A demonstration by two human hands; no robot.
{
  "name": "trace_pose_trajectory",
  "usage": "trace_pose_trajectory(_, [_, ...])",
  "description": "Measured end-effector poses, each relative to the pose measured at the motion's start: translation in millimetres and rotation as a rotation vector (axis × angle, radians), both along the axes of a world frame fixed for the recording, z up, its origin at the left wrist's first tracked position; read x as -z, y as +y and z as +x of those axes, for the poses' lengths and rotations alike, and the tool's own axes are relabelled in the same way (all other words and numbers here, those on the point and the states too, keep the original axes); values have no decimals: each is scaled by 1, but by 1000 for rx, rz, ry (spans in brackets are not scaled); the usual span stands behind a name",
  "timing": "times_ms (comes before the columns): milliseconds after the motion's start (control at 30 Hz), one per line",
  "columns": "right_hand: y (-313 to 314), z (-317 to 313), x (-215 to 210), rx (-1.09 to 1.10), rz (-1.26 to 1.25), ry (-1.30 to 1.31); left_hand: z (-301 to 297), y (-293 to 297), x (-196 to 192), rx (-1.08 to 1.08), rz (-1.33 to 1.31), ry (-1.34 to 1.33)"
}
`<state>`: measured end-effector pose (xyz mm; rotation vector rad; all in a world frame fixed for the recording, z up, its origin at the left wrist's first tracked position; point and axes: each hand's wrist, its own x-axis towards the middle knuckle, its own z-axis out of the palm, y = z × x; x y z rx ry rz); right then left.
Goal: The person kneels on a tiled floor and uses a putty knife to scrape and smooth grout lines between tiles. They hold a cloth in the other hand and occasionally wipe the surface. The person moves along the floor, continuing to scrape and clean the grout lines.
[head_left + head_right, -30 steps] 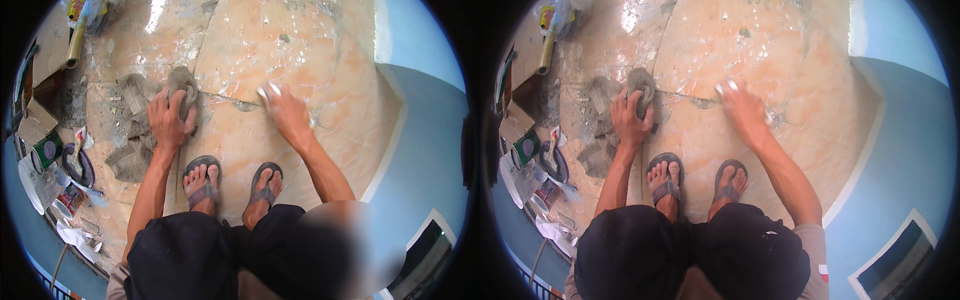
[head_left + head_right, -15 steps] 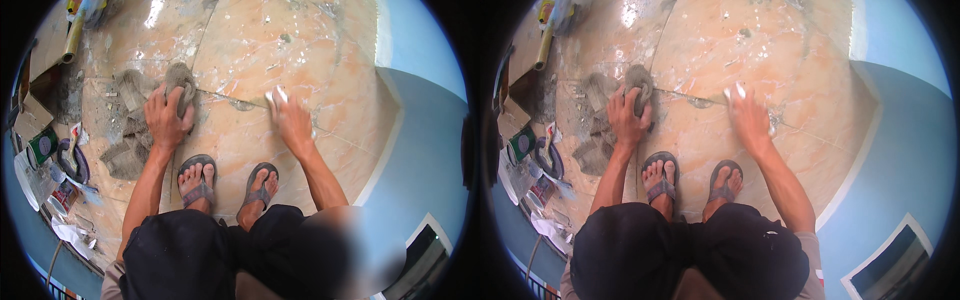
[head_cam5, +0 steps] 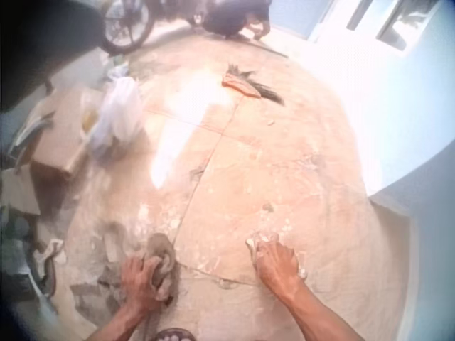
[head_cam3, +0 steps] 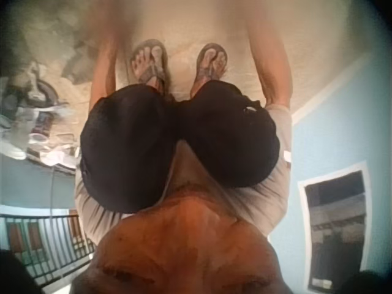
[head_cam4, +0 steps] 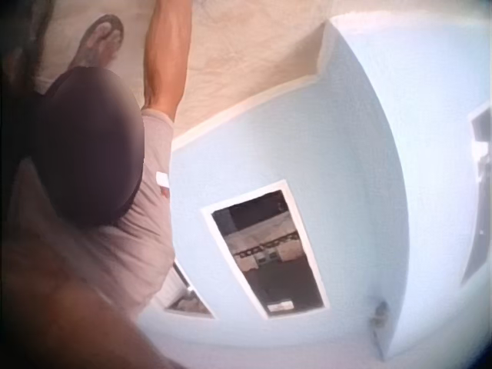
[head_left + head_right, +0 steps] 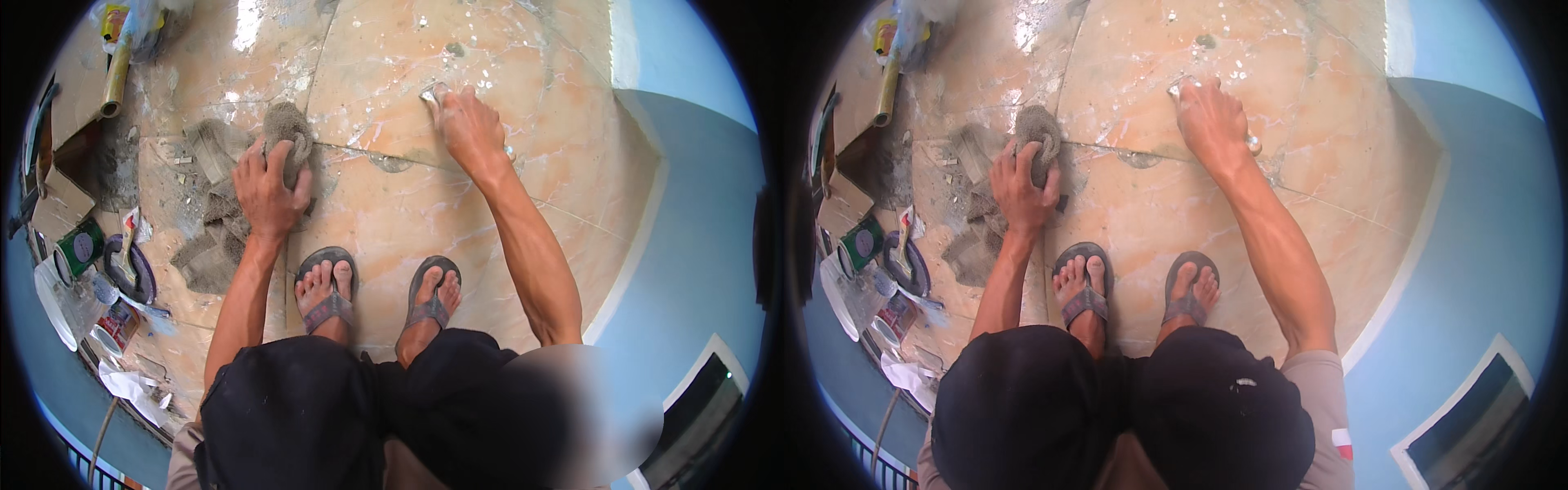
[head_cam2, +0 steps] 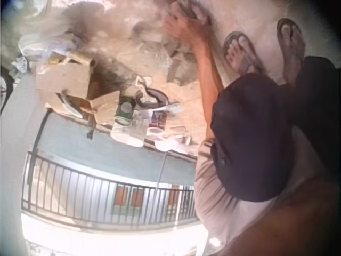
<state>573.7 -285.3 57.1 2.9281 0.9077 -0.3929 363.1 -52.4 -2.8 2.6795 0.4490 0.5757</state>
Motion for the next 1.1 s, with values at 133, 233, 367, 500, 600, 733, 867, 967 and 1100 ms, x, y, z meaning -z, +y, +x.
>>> trace_pose_trajectory(133, [-27, -58, -10, 23, -83, 88, -9, 7, -2, -27, 33, 18])
trace_pose_trajectory(233, [-24, -39, -1, 80, -38, 56, -7, 3, -5, -25, 21, 35])
trace_pose_trajectory(367, [-9, 29, 1, 29, -43, 15, -1, 0, -1, 6, 8, 10])
trace_pose_trajectory(500, [-20, -25, -4, 0, -64, 26, -4, 5, -1, -19, 27, 12])
trace_pose_trajectory(600, [-6, -11, -2, 31, 11, 35, -1, 2, -1, -21, 30, 21])
trace_pose_trajectory(733, [0, 22, -4, -31, -92, 86, -2, -1, 0, 10, 5, 6])
trace_pose_trajectory(867, [-19, -38, -5, -33, -43, 96, -13, 8, -3, -23, 41, 37])
trace_pose_trajectory(967, [-9, -22, 5, -43, 9, 3, -6, 3, -2, -17, 30, 40])
trace_pose_trajectory(1100, [50, 66, -7, -45, -50, 78, 0, 3, -1, -7, 30, 10])
